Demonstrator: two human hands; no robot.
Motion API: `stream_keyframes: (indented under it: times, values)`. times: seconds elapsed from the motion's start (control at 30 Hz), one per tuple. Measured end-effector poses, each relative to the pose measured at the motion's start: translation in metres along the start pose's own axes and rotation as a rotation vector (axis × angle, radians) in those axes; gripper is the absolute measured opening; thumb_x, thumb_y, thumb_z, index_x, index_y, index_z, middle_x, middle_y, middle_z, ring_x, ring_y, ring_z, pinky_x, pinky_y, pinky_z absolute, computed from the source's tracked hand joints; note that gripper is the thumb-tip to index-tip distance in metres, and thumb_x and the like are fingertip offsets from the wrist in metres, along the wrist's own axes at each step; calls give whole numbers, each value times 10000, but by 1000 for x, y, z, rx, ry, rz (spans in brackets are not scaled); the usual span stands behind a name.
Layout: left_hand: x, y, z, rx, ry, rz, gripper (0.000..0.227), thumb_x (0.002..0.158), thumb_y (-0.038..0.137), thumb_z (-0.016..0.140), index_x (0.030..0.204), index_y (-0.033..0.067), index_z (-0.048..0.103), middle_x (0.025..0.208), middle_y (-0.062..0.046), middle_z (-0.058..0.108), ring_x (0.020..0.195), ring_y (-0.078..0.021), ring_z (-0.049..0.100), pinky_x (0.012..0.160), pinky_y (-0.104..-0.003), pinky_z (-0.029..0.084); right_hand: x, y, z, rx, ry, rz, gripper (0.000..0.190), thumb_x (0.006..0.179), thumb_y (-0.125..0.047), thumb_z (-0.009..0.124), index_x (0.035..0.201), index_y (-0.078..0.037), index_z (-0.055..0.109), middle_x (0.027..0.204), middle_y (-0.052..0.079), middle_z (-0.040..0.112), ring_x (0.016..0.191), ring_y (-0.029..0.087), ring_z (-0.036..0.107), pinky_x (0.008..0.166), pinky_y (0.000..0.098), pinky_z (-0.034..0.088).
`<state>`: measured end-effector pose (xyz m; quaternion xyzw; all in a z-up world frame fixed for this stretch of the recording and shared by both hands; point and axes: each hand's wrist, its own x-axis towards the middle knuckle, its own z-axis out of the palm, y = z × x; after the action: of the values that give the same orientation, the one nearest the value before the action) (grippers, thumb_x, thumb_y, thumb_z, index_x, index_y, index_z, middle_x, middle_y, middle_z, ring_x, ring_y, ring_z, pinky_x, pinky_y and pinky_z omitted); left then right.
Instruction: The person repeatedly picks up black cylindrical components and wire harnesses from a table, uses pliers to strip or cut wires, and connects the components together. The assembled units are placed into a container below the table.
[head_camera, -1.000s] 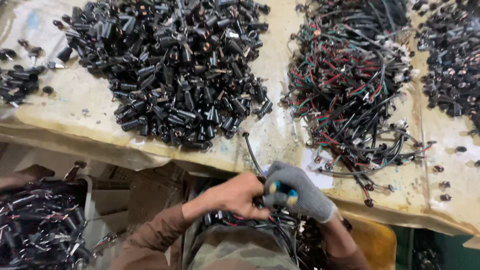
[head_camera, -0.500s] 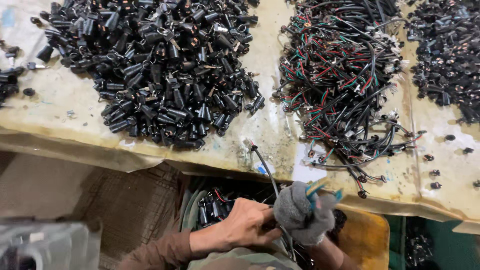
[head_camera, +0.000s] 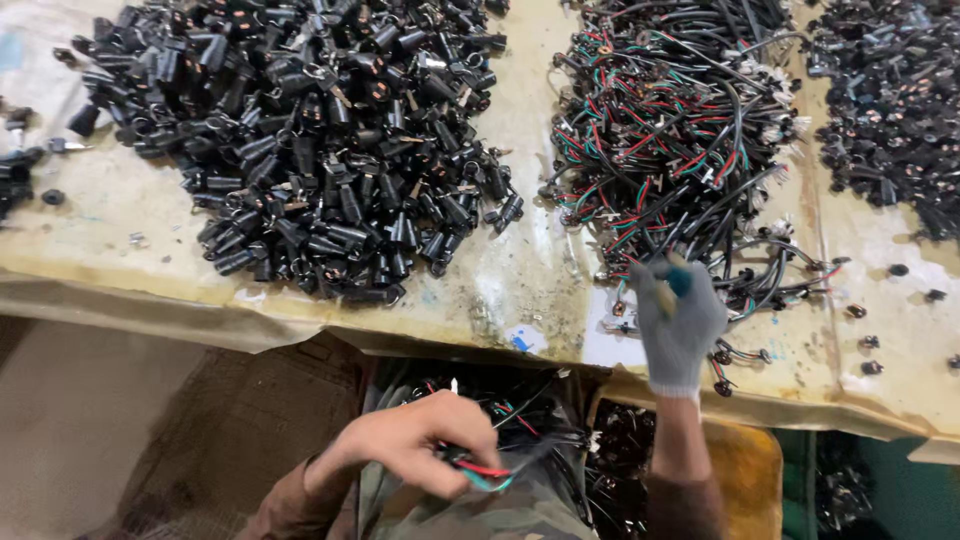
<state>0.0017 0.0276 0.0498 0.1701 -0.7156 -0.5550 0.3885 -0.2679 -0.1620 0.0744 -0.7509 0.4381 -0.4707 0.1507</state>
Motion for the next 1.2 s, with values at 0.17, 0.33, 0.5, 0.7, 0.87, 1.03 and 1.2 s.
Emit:
stream_keyframes:
  times: [0.17,0.33,0.5,0.7,0.87,1.03,1.2]
  values:
    - [-8,-54,34,865,-222,-432,428,696,247,778,1041,-1,723,954,-193,690,948,-425,650,708,-510,536,13,55,33,-555,-101,-124,180,828,-139,777,988,-90,710,876,106,737,736,247,681,600,353,500]
    - [14,-95,-12,762,-247,-635,237,880,227,620,1005,39,691,883,-211,705,857,-431,689,724,-541,543,18,46,10,484,245,412,30,1063,-111,665,1041,-107,683,815,-15,612,622,70,500,513,248,361]
    - [120,-152,-116,1228,746,-409,195,994,207,622,943,30,688,931,-162,676,896,-334,651,773,-464,541,0,6,4,543,-60,74,100,1027,-67,587,1074,-90,672,899,21,670,675,114,585,572,264,463]
    - [146,-161,-149,1377,742,-551,315,787,356,783,957,93,747,971,-94,680,999,-281,620,886,-435,432,-43,-16,57,-380,-541,32,314,761,-140,811,1057,-158,708,1014,95,685,918,338,694,765,432,543]
    - [90,-115,-100,763,914,-30,364,857,351,803,1090,90,701,1051,-55,697,1025,-219,627,928,-371,468,-42,-1,56,-226,-510,-70,474,619,-149,797,1076,-109,678,1083,139,659,887,367,683,708,459,541]
    - [65,-78,-43,-367,709,-19,409,1010,381,672,1252,95,508,983,-43,652,954,-141,629,896,-302,512,-39,22,60,-358,-566,-57,302,752,-132,768,1046,-137,698,1015,116,685,886,358,685,745,472,540]
    - [54,-74,-14,-625,659,-38,430,1050,459,519,1153,42,548,969,-27,572,873,-115,512,803,-278,431,-40,21,63,-343,-476,-101,314,720,-112,730,1033,-95,696,959,137,696,871,371,681,737,476,533]
